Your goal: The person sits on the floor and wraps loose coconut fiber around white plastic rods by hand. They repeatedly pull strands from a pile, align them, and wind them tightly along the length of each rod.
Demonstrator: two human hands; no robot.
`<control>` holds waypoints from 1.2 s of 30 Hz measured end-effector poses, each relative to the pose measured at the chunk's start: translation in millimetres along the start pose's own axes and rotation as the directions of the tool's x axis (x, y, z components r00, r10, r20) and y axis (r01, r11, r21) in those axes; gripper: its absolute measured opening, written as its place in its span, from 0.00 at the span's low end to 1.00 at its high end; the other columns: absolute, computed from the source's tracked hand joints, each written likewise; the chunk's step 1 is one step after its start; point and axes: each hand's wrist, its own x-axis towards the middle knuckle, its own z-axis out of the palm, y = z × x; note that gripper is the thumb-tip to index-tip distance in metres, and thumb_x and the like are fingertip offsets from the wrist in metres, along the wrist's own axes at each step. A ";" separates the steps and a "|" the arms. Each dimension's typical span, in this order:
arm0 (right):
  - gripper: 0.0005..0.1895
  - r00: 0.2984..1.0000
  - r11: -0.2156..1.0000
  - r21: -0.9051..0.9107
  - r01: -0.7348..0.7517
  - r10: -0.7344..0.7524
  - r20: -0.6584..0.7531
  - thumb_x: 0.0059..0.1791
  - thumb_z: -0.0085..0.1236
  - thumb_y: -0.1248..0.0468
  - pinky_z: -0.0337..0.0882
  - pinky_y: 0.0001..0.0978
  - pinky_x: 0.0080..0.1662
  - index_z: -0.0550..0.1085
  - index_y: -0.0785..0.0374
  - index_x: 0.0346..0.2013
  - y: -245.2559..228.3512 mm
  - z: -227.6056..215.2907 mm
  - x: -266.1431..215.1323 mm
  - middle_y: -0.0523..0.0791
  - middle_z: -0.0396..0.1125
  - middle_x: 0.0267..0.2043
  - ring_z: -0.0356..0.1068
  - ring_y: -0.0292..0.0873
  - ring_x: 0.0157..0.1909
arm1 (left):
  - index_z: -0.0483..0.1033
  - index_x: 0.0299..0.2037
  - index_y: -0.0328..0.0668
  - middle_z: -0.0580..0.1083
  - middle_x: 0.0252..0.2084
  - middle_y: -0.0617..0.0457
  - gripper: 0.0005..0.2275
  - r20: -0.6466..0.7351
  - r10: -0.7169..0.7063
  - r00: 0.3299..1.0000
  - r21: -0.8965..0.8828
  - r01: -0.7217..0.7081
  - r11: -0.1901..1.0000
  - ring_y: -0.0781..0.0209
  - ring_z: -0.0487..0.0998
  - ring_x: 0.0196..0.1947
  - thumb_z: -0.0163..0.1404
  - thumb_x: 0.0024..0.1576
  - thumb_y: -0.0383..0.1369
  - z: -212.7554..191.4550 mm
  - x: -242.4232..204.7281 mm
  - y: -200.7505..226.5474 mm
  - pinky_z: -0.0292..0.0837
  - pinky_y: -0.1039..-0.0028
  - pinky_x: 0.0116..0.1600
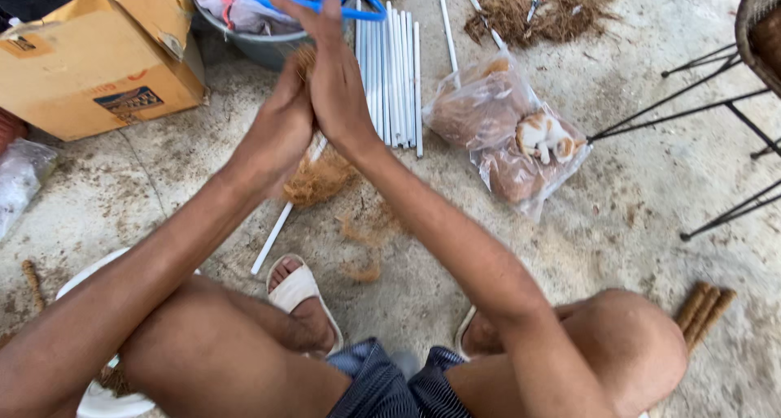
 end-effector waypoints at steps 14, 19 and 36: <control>0.32 0.974 0.999 0.031 -0.003 0.010 -0.225 0.68 0.07 0.40 0.28 0.57 0.80 0.54 0.48 0.76 -38.2 50.7 -49.6 0.42 0.40 0.81 0.33 0.50 0.85 | 0.49 0.75 0.43 0.57 0.75 0.40 0.33 -0.192 0.039 0.981 -0.266 -0.091 0.960 0.49 0.60 0.75 0.29 0.69 0.59 13.7 -5.8 24.7 0.58 0.49 0.76; 0.33 0.967 0.180 -0.978 -0.105 0.250 -0.058 0.55 0.22 0.34 0.32 0.67 0.73 0.52 0.27 0.75 -10.0 17.2 -20.9 0.43 0.38 0.82 0.34 0.51 0.82 | 0.54 0.71 0.43 0.62 0.72 0.48 0.26 -0.135 -0.015 0.991 -0.252 -0.019 0.967 0.56 0.64 0.73 0.27 0.70 0.52 20.6 -5.0 22.8 0.59 0.59 0.77; 0.26 0.972 0.807 -0.547 -0.221 0.139 -0.187 0.62 0.31 0.47 0.34 0.69 0.78 0.63 0.50 0.72 39.5 16.7 -27.0 0.50 0.42 0.83 0.35 0.52 0.85 | 0.50 0.73 0.32 0.60 0.73 0.42 0.27 -0.174 -0.233 0.957 -0.145 0.209 0.967 0.53 0.60 0.76 0.25 0.69 0.45 22.4 33.9 -3.5 0.54 0.59 0.74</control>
